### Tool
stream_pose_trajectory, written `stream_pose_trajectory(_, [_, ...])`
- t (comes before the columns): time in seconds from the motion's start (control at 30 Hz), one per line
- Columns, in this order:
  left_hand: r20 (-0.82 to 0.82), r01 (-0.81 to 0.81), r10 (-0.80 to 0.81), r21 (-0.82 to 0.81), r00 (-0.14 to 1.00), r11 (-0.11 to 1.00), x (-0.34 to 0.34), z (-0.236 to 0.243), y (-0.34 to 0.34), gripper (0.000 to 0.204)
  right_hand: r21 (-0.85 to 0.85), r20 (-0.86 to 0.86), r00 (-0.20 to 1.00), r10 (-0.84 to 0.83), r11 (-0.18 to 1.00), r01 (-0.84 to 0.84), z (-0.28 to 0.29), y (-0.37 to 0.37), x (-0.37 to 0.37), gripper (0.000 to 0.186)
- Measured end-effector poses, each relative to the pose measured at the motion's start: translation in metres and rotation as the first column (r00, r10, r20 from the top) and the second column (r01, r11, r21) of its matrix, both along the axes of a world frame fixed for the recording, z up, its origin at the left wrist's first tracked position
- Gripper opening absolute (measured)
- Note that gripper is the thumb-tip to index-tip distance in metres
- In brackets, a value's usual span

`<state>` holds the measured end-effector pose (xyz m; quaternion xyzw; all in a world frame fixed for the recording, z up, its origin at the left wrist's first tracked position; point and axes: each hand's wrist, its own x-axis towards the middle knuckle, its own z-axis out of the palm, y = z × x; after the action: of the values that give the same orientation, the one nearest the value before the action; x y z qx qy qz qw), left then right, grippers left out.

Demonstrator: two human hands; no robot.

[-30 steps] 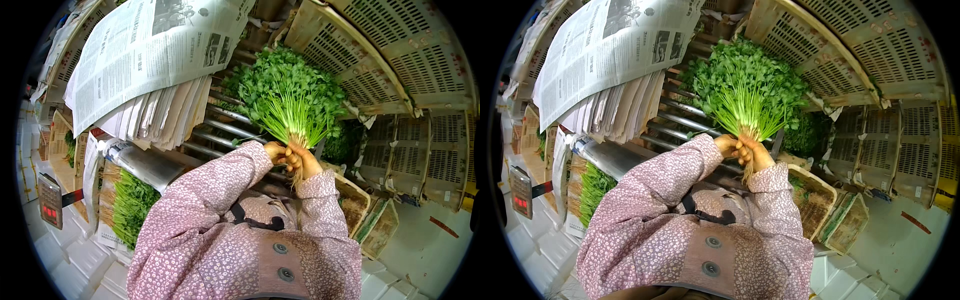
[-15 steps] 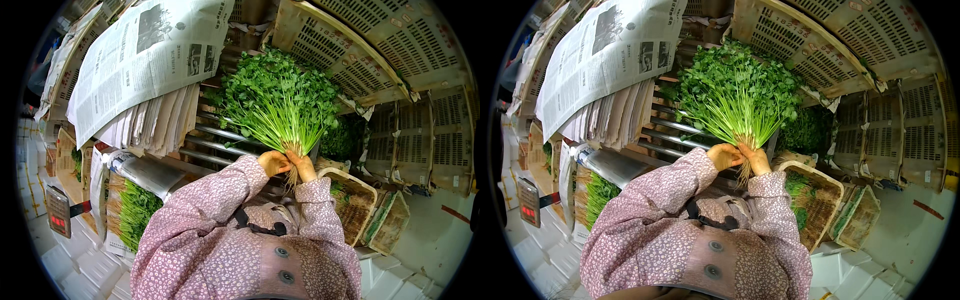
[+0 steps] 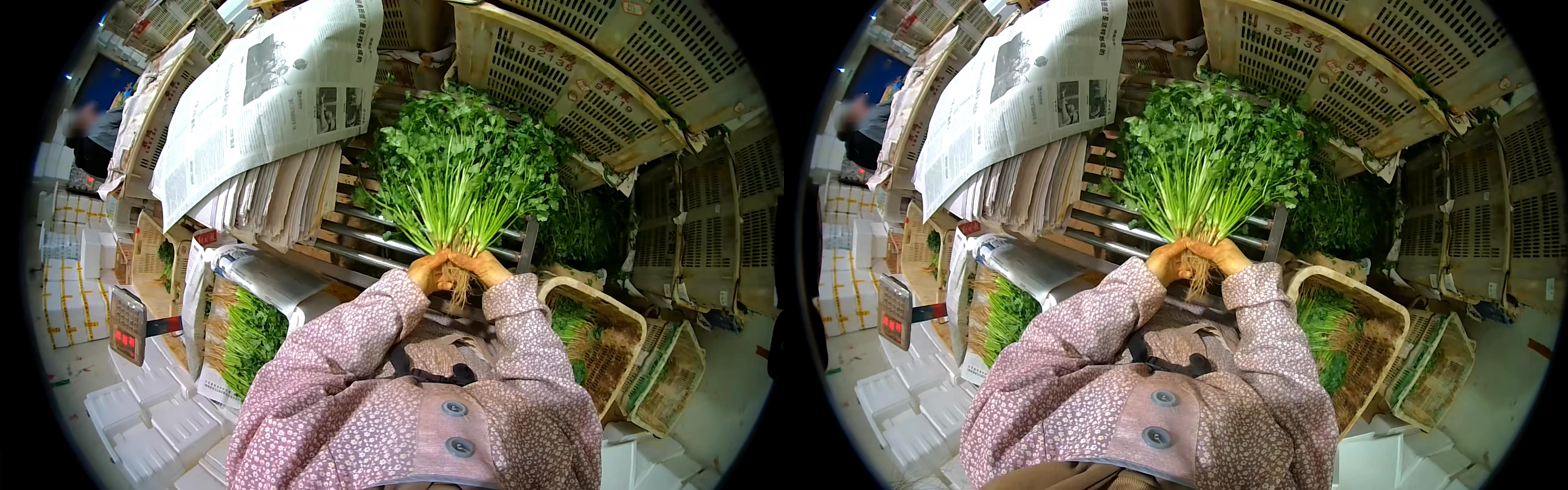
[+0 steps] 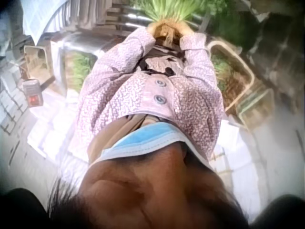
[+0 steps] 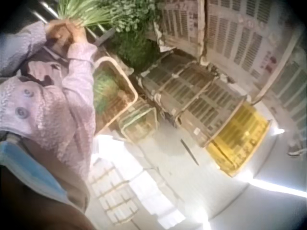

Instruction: The person sorts and bundles fresh green leafy vegetables, likely cilantro, by hand. They gather bunches from a large pile, align the stems, and place the prepared bundles into a white styrofoam box or a woven basket.

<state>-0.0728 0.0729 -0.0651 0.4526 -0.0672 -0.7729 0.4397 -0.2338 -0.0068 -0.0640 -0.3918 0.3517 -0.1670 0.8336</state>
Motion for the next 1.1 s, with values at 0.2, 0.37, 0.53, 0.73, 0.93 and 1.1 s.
stream_pose_trajectory(0.2, [-0.322, -0.077, 0.057, -0.048, 0.945, 0.996, 0.002, -0.023, 0.002, 0.052, 0.154, -0.253, 0.951, 0.174, 0.978, -0.138, 0.021, -0.011, 0.020, 0.048])
stream_pose_trajectory(0.37, [-0.374, 0.022, -0.028, -0.020, 0.927, 1.000, 0.002, -0.018, -0.006, 0.051, -0.036, -0.307, 0.909, 0.282, 0.951, -0.307, 0.001, -0.015, 0.007, 0.068])
stream_pose_trajectory(0.53, [-0.062, 0.113, -0.109, 0.059, 0.992, 0.992, 0.000, 0.008, 0.002, 0.030, -0.112, -0.700, 0.656, 0.282, 0.864, -0.491, 0.088, -0.019, -0.030, 0.065])
stream_pose_trajectory(0.73, [0.017, 0.027, -0.027, 0.016, 0.999, 1.000, -0.021, 0.007, -0.006, 0.021, -0.542, -0.785, 0.532, -0.318, 0.767, -0.342, 0.102, -0.087, 0.030, 0.057])
stream_pose_trajectory(0.93, [0.049, 0.073, -0.073, -0.005, 0.996, 0.997, -0.016, 0.022, -0.004, 0.026, -0.700, -0.657, 0.524, -0.542, 0.696, -0.158, 0.072, -0.084, 0.027, 0.033])
stream_pose_trajectory(1.1, [0.087, 0.141, -0.141, 0.002, 0.986, 0.990, -0.009, 0.028, -0.013, 0.034, -0.884, -0.372, 0.580, -0.725, 0.468, 0.017, 0.076, -0.057, -0.001, 0.021])
